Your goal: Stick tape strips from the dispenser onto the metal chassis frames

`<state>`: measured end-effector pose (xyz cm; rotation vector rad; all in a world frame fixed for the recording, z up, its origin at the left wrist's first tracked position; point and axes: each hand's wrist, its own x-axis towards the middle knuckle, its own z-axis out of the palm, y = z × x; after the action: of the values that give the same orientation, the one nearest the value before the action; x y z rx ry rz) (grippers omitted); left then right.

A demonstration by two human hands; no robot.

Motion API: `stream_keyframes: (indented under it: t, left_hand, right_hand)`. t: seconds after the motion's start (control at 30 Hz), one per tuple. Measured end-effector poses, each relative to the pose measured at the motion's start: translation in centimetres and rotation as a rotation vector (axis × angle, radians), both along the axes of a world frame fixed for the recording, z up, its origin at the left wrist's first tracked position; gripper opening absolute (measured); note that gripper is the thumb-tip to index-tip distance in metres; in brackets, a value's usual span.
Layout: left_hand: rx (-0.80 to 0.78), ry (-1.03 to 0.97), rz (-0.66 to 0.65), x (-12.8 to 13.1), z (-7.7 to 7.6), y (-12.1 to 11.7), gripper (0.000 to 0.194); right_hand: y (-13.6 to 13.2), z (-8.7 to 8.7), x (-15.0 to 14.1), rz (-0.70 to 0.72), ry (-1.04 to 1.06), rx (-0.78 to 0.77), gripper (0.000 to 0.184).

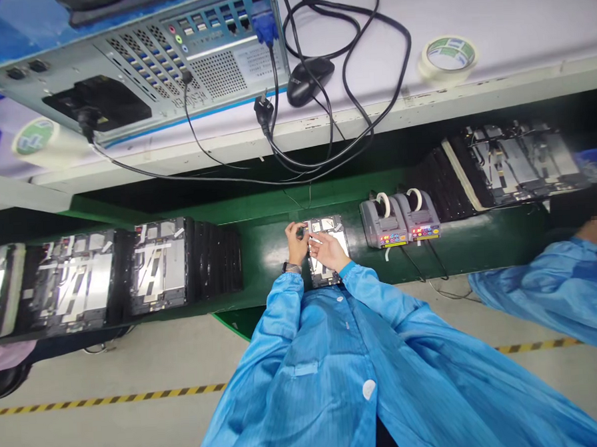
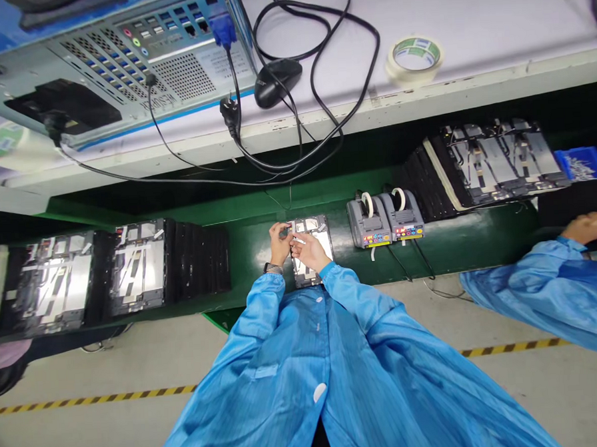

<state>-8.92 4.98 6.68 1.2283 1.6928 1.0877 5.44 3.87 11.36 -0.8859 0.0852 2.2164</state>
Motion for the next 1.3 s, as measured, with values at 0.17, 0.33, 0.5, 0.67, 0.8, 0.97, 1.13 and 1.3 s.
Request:
stream_keyframes:
  t: [0.17,0.33,0.5,0.67,0.8,0.97,1.13,1.3]
  left_hand:
    - [-0.012,0.014,-0.039,-0.21,-0.18,0.11,0.026]
    - [-0.023,0.023,-0.064,-0.46,-0.2,0.16,0.023]
    - [-0.026,0.024,-0.077,-0.59,-0.28,0.18,0.021]
    - [-0.03,0.024,-0.078,-0.61,-0.24,0.16,0.021]
    - [-0.03,0.035,-0.081,-0.61,-0.11,0.14,0.021]
    - [-0.036,0.042,-0.088,-0.61,-0.11,0.2,0.019]
    - [-0.034,0.054,-0.09,-0.65,-0.35,0.21,0.018]
    - [-0.017,0.143,-0.093,-0.92,-0.73,0.38,0.018]
  right_hand:
    - [0.33,-0.06,-0.08,-0.009,0.01,-0.025,0.023]
    - [-0.11,-0.13,-0.35,-0.003,-0.003,-0.002,0.025]
    - [-0.4,-0.38,-0.47,-0.011,-0.008,0.0,0.027]
    - [-0.24,-0.5,-0.4,-0.012,-0.002,-0.004,0.028]
    - [-0.31,-0.48,-0.42,-0.007,-0.011,0.008,0.027]
    - [-0.43,-0.61,-0.48,-0.006,-0.027,0.022,0.026]
    - [-0.3,-0.53,-0.59,-0.005,-0.044,0.009,0.027]
    - [0.36,0.22,-0.42,-0.013,0.005,-0.058,0.025]
